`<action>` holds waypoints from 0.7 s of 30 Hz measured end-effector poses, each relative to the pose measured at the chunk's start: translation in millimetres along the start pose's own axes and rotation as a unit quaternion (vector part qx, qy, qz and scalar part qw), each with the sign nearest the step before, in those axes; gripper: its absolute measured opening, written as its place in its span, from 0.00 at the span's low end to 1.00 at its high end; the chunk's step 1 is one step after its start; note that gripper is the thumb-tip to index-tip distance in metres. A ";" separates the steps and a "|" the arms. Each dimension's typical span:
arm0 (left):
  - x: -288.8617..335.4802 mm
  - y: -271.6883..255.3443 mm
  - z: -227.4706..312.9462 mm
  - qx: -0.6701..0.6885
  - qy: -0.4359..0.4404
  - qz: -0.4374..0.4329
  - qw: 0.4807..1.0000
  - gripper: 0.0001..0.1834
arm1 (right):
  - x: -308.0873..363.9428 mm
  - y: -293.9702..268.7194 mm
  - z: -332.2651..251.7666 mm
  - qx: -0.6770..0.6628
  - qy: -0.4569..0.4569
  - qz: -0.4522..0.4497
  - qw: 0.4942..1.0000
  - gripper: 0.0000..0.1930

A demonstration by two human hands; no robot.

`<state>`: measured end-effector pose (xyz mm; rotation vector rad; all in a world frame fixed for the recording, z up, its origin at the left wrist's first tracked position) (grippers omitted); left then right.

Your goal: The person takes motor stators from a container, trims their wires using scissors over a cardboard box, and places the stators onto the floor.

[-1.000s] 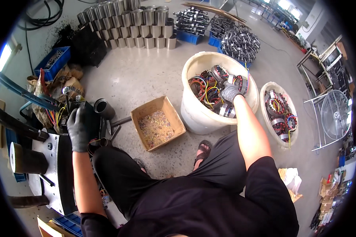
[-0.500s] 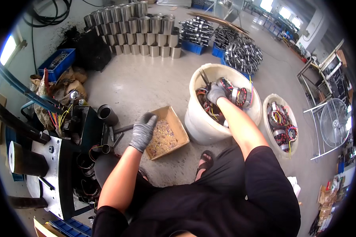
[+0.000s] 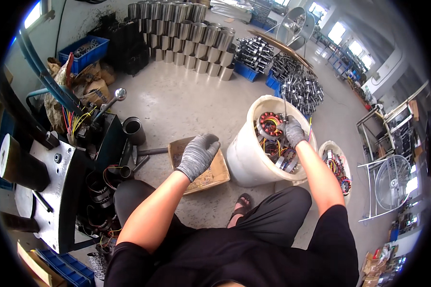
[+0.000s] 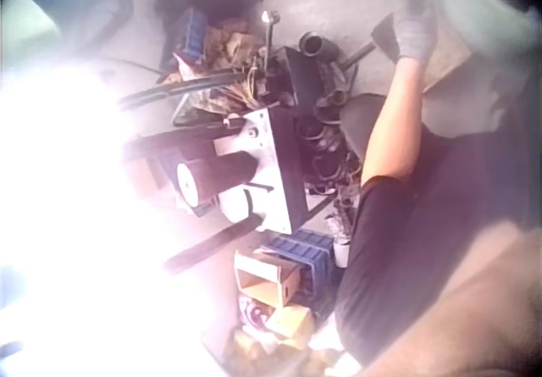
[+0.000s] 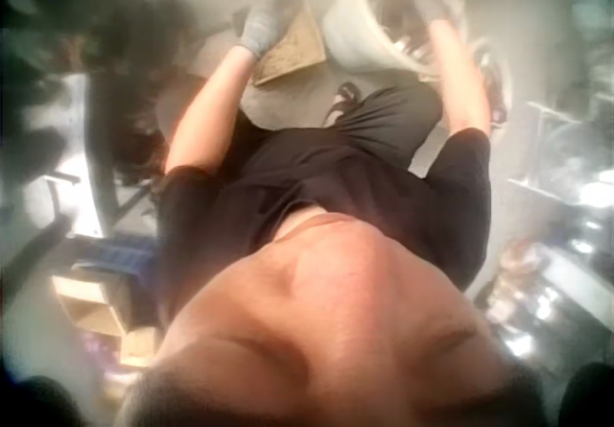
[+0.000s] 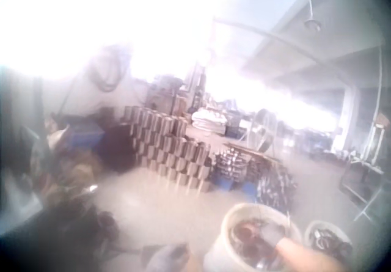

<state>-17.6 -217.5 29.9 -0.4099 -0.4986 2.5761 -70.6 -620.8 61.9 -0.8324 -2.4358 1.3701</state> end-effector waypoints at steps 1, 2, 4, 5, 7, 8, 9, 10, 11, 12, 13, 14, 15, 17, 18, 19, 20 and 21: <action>3.1 1.5 6.5 0.012 0.015 -0.001 1.000 0.16 | 13.0 -5.1 -2.1 -0.119 0.040 -0.020 0.992 0.16; 5.8 1.5 13.7 0.022 0.030 -0.002 0.999 0.17 | 25.5 -6.0 -4.3 -0.238 0.079 -0.041 0.967 0.14; 11.1 -2.0 19.3 0.036 0.023 0.005 0.999 0.17 | 67.0 2.8 -49.1 -0.383 0.112 -0.089 0.913 0.13; 11.0 -1.1 17.1 0.054 0.034 0.011 0.998 0.17 | 92.2 6.2 -78.0 -0.388 0.125 -0.122 0.905 0.15; 8.1 5.7 13.9 0.088 0.036 0.006 0.995 0.17 | 118.3 31.5 -95.0 -0.596 0.124 -0.228 0.760 0.15; 8.1 7.2 10.4 0.083 0.023 -0.003 0.996 0.18 | 133.3 44.5 -108.6 -0.603 0.115 -0.230 0.755 0.15; 8.0 8.2 10.3 0.093 0.011 -0.016 0.995 0.19 | 148.9 54.5 -123.0 -0.610 0.105 -0.230 0.751 0.15; 9.0 10.6 8.7 0.103 -0.002 -0.029 0.994 0.21 | 161.0 67.7 -126.2 -0.616 0.118 -0.229 0.745 0.14; 10.5 13.3 3.5 0.144 -0.013 -0.036 0.989 0.23 | 173.7 77.8 -135.2 -0.611 0.119 -0.250 0.741 0.12; 12.7 12.5 5.7 0.160 -0.004 -0.026 0.987 0.25 | 178.8 99.3 -117.0 -0.630 0.151 -0.280 0.708 0.13; 12.2 17.8 -2.4 0.198 -0.004 -0.019 0.980 0.24 | 185.1 107.7 -118.4 -0.639 0.137 -0.268 0.708 0.13; 12.2 21.3 -11.8 0.236 -0.005 -0.010 0.972 0.23 | 183.0 118.9 -109.0 -0.626 0.109 -0.251 0.730 0.12; 12.0 21.9 -9.1 0.293 -0.057 -0.038 0.954 0.22 | 180.6 126.2 -95.2 -0.612 0.084 -0.225 0.753 0.12; 16.0 8.9 -8.3 0.348 -0.087 -0.017 0.933 0.21 | 189.7 135.1 -102.7 -0.650 0.082 -0.321 0.684 0.13; 16.2 -1.6 -9.0 0.332 -0.078 0.012 0.940 0.20 | 202.9 133.5 -118.9 -0.687 0.105 -0.426 0.579 0.14; 15.6 -8.6 -6.1 0.321 -0.086 0.024 0.943 0.19 | 202.3 138.7 -113.1 -0.676 0.182 -0.321 0.638 0.17; 15.9 -12.2 -5.1 0.310 -0.093 0.036 0.946 0.18 | 201.4 142.1 -107.0 -0.662 0.184 -0.310 0.657 0.17; 15.4 -15.5 -5.9 0.338 -0.089 0.088 0.933 0.18 | 198.7 142.8 -102.1 -0.643 0.145 -0.306 0.687 0.17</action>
Point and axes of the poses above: each hand's wrist, its own x-axis away from the middle knuckle, its own y-axis out of the palm, z = x × y, the point moved 6 cm from there along -x, towards the middle knuckle, and after that the axes turned 2 degrees about y, right-handed, at the moved point
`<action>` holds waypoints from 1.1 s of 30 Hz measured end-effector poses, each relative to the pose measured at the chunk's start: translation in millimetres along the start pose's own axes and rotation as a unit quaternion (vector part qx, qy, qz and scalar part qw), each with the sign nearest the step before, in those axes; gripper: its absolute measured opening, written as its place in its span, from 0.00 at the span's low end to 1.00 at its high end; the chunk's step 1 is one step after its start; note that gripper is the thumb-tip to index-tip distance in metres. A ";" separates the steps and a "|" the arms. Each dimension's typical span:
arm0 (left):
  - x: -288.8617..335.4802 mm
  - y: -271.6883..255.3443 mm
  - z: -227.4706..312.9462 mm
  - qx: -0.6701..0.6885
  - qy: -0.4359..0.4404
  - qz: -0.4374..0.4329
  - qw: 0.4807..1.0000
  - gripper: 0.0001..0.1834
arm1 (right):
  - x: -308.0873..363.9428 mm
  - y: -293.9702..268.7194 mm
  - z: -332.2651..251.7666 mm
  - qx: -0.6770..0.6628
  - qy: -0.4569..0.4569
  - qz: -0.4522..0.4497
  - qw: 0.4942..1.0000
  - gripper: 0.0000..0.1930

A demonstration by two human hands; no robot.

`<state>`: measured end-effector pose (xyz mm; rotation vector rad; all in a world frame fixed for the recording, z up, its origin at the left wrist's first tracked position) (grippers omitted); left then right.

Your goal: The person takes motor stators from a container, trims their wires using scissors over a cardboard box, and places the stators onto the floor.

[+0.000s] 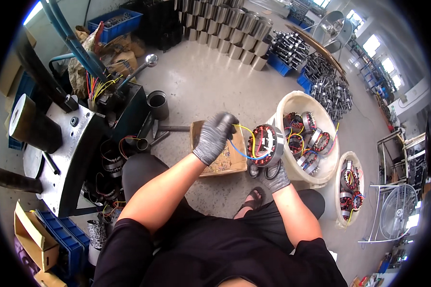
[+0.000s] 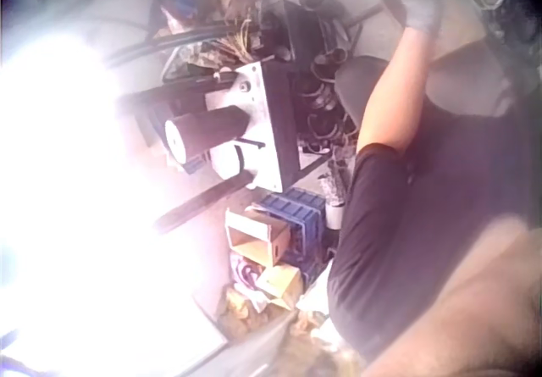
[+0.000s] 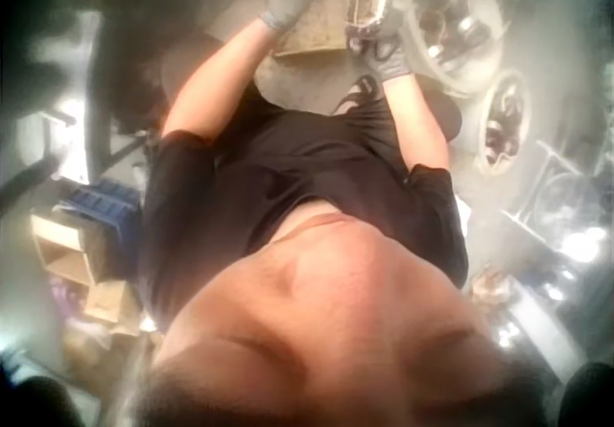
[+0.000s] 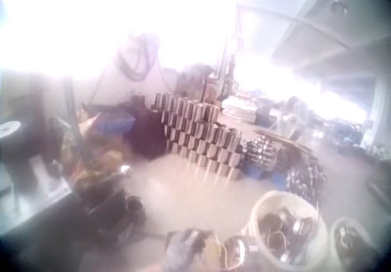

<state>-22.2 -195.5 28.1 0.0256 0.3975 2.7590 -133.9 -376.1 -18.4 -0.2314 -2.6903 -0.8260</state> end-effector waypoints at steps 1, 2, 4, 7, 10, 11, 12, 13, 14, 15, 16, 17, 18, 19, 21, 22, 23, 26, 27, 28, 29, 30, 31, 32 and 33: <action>-0.8 -7.5 3.2 0.028 0.020 0.037 0.999 0.17 | -1.1 -3.6 -1.7 0.071 -0.034 -0.009 0.997 0.17; -2.3 -16.4 5.9 0.049 0.031 0.078 0.995 0.17 | -0.7 -7.0 -4.2 0.143 -0.069 -0.012 0.987 0.16; 0.2 -35.1 22.2 0.072 0.059 0.136 0.986 0.16 | -1.2 -4.2 -8.7 0.050 -0.047 0.057 0.996 0.16; 0.9 -48.1 25.3 0.139 0.071 0.177 0.972 0.14 | -7.5 -13.6 -7.1 0.029 -0.047 0.069 0.996 0.16; -21.7 -59.6 4.8 0.212 -0.003 0.170 0.962 0.16 | -3.4 -16.1 10.6 0.041 0.001 -0.025 0.999 0.11; -24.3 -58.3 -2.1 0.168 -0.039 0.145 0.974 0.17 | -3.6 -19.0 12.2 0.036 -0.017 -0.012 0.999 0.12; -24.0 -48.5 -6.9 0.117 -0.047 0.099 0.987 0.18 | -0.6 -10.5 8.4 0.031 -0.036 0.004 0.999 0.13; -22.8 -36.9 -12.0 0.065 -0.051 0.052 0.995 0.18 | -3.5 -20.9 14.9 0.097 -0.025 -0.031 0.995 0.15; -24.1 -27.0 -18.2 -0.021 -0.025 0.005 0.999 0.19 | -5.7 -31.1 21.4 0.164 -0.019 -0.068 0.984 0.18; -22.1 -11.3 -20.0 -0.091 0.052 -0.044 0.994 0.20 | -7.2 -42.7 27.5 0.229 -0.019 -0.103 0.968 0.21; -14.3 2.9 -13.8 -0.183 0.063 -0.094 0.977 0.22 | -6.3 -36.7 28.4 0.250 0.006 -0.068 0.966 0.21; -7.0 14.5 -9.4 -0.227 0.097 -0.105 0.963 0.23 | -5.0 -26.6 27.3 0.208 0.016 -0.056 0.976 0.22; 0.9 20.9 2.5 -0.319 0.157 -0.105 0.929 0.22 | -3.2 -9.7 24.6 0.165 0.026 -0.048 0.985 0.22; 7.0 27.9 10.4 -0.405 0.213 -0.106 0.883 0.21 | -1.1 5.0 21.8 0.123 0.035 -0.037 0.991 0.22; 9.6 24.8 13.8 -0.439 0.205 -0.095 0.870 0.19 | 1.7 26.7 17.7 0.292 0.106 0.055 0.949 0.21; 9.0 26.7 14.4 -0.466 0.204 -0.094 0.856 0.17 | -1.2 14.4 23.0 0.303 0.107 0.072 0.944 0.20; 6.4 26.7 12.9 -0.487 0.248 -0.088 0.833 0.15 | -4.5 2.4 28.7 0.313 0.109 0.089 0.939 0.20; 6.7 35.8 18.3 -0.523 0.305 -0.091 0.790 0.13 | -10.2 -15.0 38.4 0.133 0.005 -0.014 0.991 0.16; 4.4 31.4 20.6 -0.503 0.309 -0.063 0.805 0.11 | -8.5 -13.4 36.3 0.095 -0.015 -0.035 0.995 0.16; 3.2 22.2 23.0 -0.485 0.310 -0.031 0.817 0.09 | -3.2 -6.9 34.9 0.034 0.022 -0.001 0.999 0.16; -3.3 2.0 21.3 -0.465 0.297 0.049 0.832 0.06 | 0.9 -2.8 35.7 -0.027 0.059 0.033 0.997 0.15; -14.2 -21.0 16.4 -0.352 0.238 0.115 0.898 0.06 | 3.8 -2.2 30.4 -0.024 0.068 0.020 0.997 0.15; -22.2 -36.0 18.9 -0.159 0.153 0.194 0.956 0.08 | 5.3 -9.6 29.4 -0.068 0.083 0.028 0.994 0.15; -37.4 -69.3 9.1 -0.179 0.199 0.220 0.938 0.10 | 2.7 -11.1 28.3 -0.059 0.088 0.022 0.994 0.15; -43.5 -84.2 4.4 -0.091 0.091 0.251 0.959 0.13 | -2.8 -23.6 31.2 -0.053 0.093 0.023 0.994 0.15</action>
Point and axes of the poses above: each hand's wrist, its own x-axis away from the middle knuckle, its own y-axis out of the palm, z = x × y, the point moved 6 cm from there along -x, towards the middle knuckle, and after that the axes turned 2 degrees about y, right-handed, at the moved point
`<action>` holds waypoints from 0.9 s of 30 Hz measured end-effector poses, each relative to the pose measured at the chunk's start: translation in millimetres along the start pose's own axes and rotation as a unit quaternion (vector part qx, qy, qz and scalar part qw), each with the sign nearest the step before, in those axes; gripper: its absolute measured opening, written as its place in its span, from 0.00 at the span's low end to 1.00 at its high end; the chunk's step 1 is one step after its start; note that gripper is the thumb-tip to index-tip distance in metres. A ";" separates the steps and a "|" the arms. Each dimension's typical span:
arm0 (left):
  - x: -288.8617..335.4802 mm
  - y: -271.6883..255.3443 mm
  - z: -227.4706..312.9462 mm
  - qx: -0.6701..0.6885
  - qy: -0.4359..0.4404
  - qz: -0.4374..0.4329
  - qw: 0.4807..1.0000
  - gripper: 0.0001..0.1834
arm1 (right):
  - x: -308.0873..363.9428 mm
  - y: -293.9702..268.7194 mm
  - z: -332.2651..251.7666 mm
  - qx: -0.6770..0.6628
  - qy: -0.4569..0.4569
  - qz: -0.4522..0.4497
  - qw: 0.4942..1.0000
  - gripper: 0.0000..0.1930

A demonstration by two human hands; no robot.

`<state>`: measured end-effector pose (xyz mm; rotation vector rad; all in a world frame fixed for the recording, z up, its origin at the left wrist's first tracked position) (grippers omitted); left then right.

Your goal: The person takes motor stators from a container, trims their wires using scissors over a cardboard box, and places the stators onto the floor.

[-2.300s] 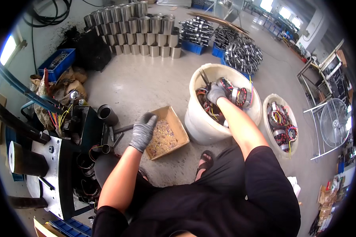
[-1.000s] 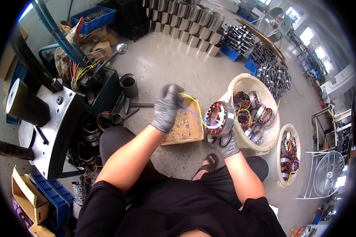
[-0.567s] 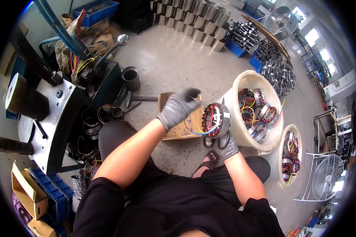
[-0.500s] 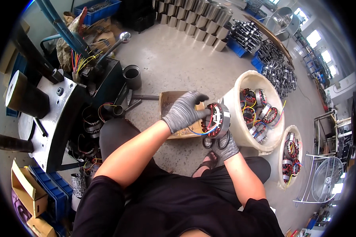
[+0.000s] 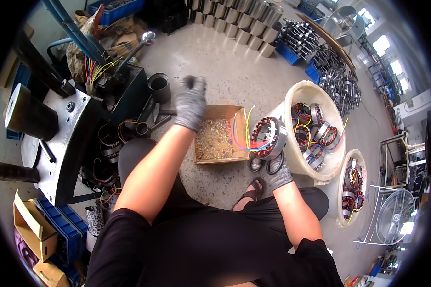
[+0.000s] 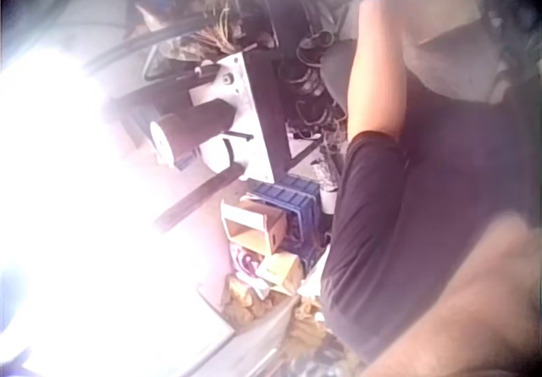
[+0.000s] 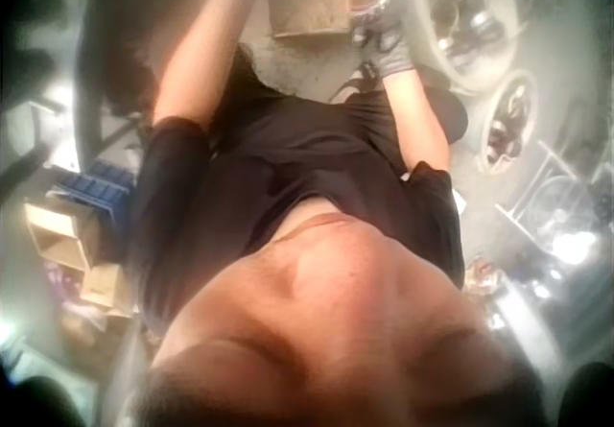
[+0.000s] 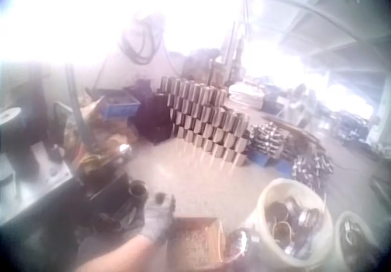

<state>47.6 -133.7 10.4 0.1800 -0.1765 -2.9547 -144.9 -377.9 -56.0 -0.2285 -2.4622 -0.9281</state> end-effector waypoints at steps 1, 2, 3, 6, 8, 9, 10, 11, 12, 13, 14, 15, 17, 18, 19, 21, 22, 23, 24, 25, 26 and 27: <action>-6.9 -7.2 -6.2 0.041 -0.061 0.006 0.997 0.12 | -2.6 -9.1 -5.0 0.020 -0.029 0.011 0.999 0.15; -9.3 -10.4 -12.9 0.081 -0.121 0.012 0.989 0.11 | -4.1 -16.0 -9.5 0.040 -0.058 0.023 0.997 0.15; -3.3 -10.5 -21.5 0.109 -0.175 0.013 0.978 0.12 | -3.4 -9.6 -11.4 -0.020 -0.056 0.049 0.997 0.13; 22.9 10.3 -64.3 0.200 -0.240 -0.050 0.949 0.21 | -4.5 -11.1 -16.6 -0.011 -0.021 -0.012 1.000 0.16; 71.0 32.1 -90.3 0.178 -0.373 -0.127 0.902 0.30 | -7.6 -19.9 -16.8 -0.002 -0.034 -0.032 0.999 0.18; 102.2 40.5 -92.9 0.107 -0.389 -0.191 0.895 0.41 | -7.7 -22.9 -17.3 0.006 -0.045 -0.051 0.998 0.19; 130.2 48.2 -83.5 0.061 -0.433 -0.255 0.863 0.51 | -5.0 -13.7 -18.4 0.005 -0.045 -0.049 0.998 0.19; 147.8 49.3 -76.6 0.030 -0.458 -0.320 0.829 0.55 | -1.4 4.2 -21.6 -0.026 -0.071 -0.001 0.997 0.16; 162.0 57.3 -73.5 0.041 -0.470 -0.355 0.807 0.51 | -4.2 -3.0 -23.3 0.019 -0.109 0.020 0.994 0.16; 166.7 67.9 -73.4 0.058 -0.440 -0.378 0.813 0.48 | -8.2 -10.2 -23.8 0.066 -0.144 0.044 0.986 0.16; 168.7 75.8 -73.5 0.075 -0.409 -0.399 0.817 0.44 | -11.1 -18.1 -24.0 0.111 -0.177 0.072 0.975 0.16; 160.9 74.7 -64.8 0.079 -0.383 -0.395 0.832 0.34 | -10.0 -11.6 -24.9 0.146 -0.184 0.049 0.971 0.16; 139.3 69.5 -53.5 0.035 -0.303 -0.349 0.886 0.23 | -0.2 12.7 -26.0 0.104 -0.138 0.034 0.984 0.17; 130.2 68.4 -48.0 -0.007 -0.288 -0.347 0.893 0.20 | -1.6 11.8 -26.7 0.103 -0.138 0.033 0.984 0.17; 124.9 66.8 -40.4 0.040 -0.290 -0.298 0.909 0.15 | -3.9 4.6 -25.9 0.071 -0.119 0.069 0.988 0.17; 118.4 60.4 -33.9 0.146 -0.332 -0.295 0.884 0.13 | -1.8 6.0 -26.9 0.055 -0.099 0.103 0.988 0.17; 114.2 57.9 -31.5 0.222 -0.342 -0.273 0.871 0.14 | -5.8 0.1 -25.0 0.053 -0.098 0.100 0.989 0.17; 107.1 54.1 -29.8 0.256 -0.343 -0.261 0.865 0.15 | -13.4 -10.2 -18.4 0.029 -0.067 0.078 0.994 0.18; 101.8 50.2 -21.5 0.292 -0.334 -0.259 0.858 0.16 | -15.4 -10.5 -13.0 0.004 -0.036 0.058 0.998 0.19; 96.8 48.7 -13.5 0.319 -0.319 -0.280 0.848 0.17 | -18.4 -11.5 -10.7 0.074 -0.057 0.078 0.993 0.19; 93.7 48.9 -6.8 0.345 -0.304 -0.300 0.836 0.18 | -20.7 -10.7 -8.4 0.125 -0.068 0.083 0.986 0.19; 92.5 49.6 0.9 0.364 -0.277 -0.319 0.830 0.20 | -18.9 -4.5 -4.0 0.132 -0.053 0.093 0.985 0.18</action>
Point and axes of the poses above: each hand's wrist, its own x-axis away from the middle knuckle, its own y-axis out of the palm, z = x × y, the point moved 6 cm from there along -x, towards the middle knuckle, and after that the axes turned 2 degrees about y, right-handed, at the moved point
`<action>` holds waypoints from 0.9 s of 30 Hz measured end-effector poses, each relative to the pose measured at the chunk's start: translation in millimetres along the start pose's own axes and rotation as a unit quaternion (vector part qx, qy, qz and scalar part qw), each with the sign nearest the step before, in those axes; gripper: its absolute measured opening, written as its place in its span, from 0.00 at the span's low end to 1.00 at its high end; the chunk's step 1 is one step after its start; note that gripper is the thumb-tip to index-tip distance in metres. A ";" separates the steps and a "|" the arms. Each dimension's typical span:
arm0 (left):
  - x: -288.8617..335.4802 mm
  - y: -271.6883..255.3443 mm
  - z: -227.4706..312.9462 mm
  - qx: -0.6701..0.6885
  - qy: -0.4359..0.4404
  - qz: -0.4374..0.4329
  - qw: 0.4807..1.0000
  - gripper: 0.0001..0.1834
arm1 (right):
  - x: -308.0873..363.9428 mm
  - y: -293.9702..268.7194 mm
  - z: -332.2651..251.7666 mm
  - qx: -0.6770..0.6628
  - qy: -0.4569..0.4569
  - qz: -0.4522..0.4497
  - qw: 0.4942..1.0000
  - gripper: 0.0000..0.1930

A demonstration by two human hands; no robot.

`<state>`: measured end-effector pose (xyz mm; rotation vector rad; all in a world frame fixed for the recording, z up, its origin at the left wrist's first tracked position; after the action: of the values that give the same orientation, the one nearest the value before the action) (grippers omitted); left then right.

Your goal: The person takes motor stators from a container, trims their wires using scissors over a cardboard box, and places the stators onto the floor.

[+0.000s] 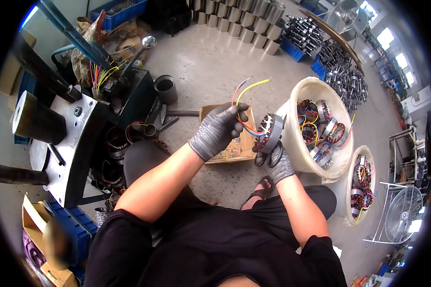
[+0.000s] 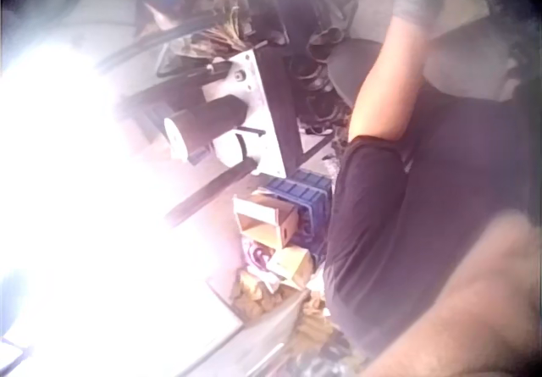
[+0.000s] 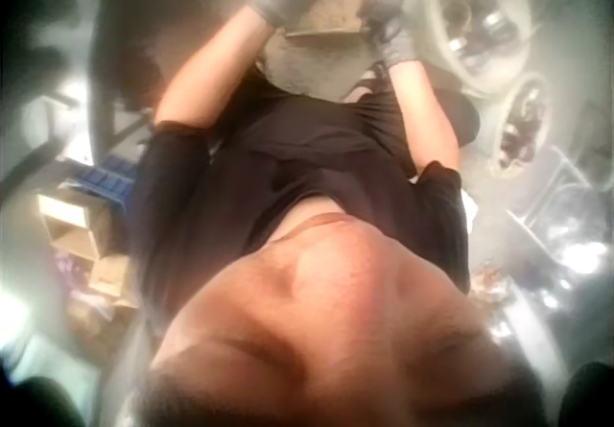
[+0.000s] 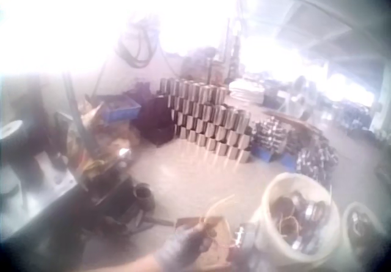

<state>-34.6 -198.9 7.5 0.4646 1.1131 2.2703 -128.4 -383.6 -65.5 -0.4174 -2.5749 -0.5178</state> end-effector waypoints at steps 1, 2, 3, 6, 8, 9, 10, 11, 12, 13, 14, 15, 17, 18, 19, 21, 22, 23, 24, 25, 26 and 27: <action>1.1 2.3 1.8 -0.004 -0.004 -0.001 1.000 0.20 | 3.0 6.2 2.2 0.008 0.015 0.008 1.000 0.18; 2.6 4.8 4.1 -0.023 -0.002 0.000 1.000 0.21 | 1.2 8.7 10.2 -0.005 0.060 0.022 0.998 0.17; 3.9 7.3 5.8 -0.043 0.001 0.001 0.999 0.21 | -2.4 8.8 20.1 -0.014 0.083 0.018 0.996 0.16; 7.1 11.9 1.7 -0.047 -0.014 -0.004 0.999 0.22 | -4.6 4.7 41.3 -0.030 0.123 0.054 0.990 0.15; 8.3 9.2 -5.1 -0.048 -0.024 0.026 0.998 0.22 | -3.8 11.0 55.5 -0.085 0.177 -0.001 0.980 0.13; 6.5 7.8 -13.1 -0.050 -0.030 0.021 0.998 0.22 | -5.8 3.7 61.6 -0.091 0.174 0.004 0.980 0.13; 7.2 5.8 -15.9 -0.105 -0.021 0.027 0.994 0.21 | -7.1 -5.0 76.9 -0.086 0.229 0.032 0.969 0.14; 7.5 4.2 -18.0 -0.161 -0.011 0.032 0.986 0.21 | -6.5 -14.3 91.6 -0.082 0.282 0.059 0.954 0.16; 8.9 8.1 -16.2 -0.202 -0.014 0.040 0.978 0.19 | -3.5 -16.4 92.9 -0.076 0.274 0.050 0.957 0.18; 10.0 10.6 -15.8 -0.205 -0.019 0.037 0.978 0.19 | -3.3 -19.0 93.3 -0.082 0.273 0.052 0.957 0.18; 11.4 9.8 -13.6 -0.268 -0.016 0.052 0.962 0.17 | -3.5 -23.5 92.0 -0.032 0.271 0.052 0.961 0.18; 13.7 8.1 -10.4 -0.331 -0.010 0.069 0.941 0.16 | -0.6 -21.7 87.8 0.019 0.270 0.048 0.962 0.19; 14.6 -13.1 -14.9 -0.274 -0.031 0.132 0.952 0.14 | -1.8 -17.2 85.1 0.043 0.227 0.018 0.973 0.26; 13.7 -13.3 -9.3 -0.301 0.004 0.138 0.944 0.14 | -6.3 -13.5 79.8 0.066 0.167 -0.019 0.984 0.31; 13.0 -12.9 -3.5 -0.328 0.039 0.144 0.933 0.14 | -9.1 -9.1 74.1 0.090 0.106 -0.056 0.989 0.35; 13.4 -18.1 2.4 -0.303 0.032 0.172 0.937 0.14 | -3.3 -2.9 60.0 0.130 0.063 -0.078 0.986 0.40; 14.5 -21.3 4.2 -0.305 0.030 0.183 0.934 0.14 | 5.5 8.4 46.9 0.133 0.050 -0.111 0.984 0.39; 11.8 -28.6 0.2 -0.305 0.021 0.193 0.932 0.14 | 12.4 15.5 36.5 0.134 0.041 -0.138 0.980 0.39; 13.1 -34.6 0.8 -0.286 0.025 0.193 0.938 0.13 | 20.5 24.9 24.4 0.167 0.027 -0.144 0.975 0.38; 12.2 -32.1 1.6 -0.287 0.038 0.200 0.936 0.13 | 22.4 27.4 21.8 0.163 0.027 -0.141 0.976 0.38; 11.1 -32.9 1.0 -0.295 0.044 0.188 0.936 0.14 | 24.2 30.7 18.2 0.197 -0.002 -0.146 0.969 0.38; 9.7 -35.0 3.5 -0.303 0.053 0.177 0.935 0.14 | 25.3 33.7 14.3 0.233 -0.033 -0.152 0.960 0.38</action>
<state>-28.7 -173.4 -17.9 0.3026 0.3353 2.8168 -142.6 -342.8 -54.8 0.1269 -2.7263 0.0169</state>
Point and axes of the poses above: each hand's wrist, its own x-axis away from the middle knuckle, its own y-axis out of the palm, z = x × y, the point moved 6 cm from there along -x, towards the middle knuckle, and after that the axes turned 2 degrees about y, right-handed, at the moved point
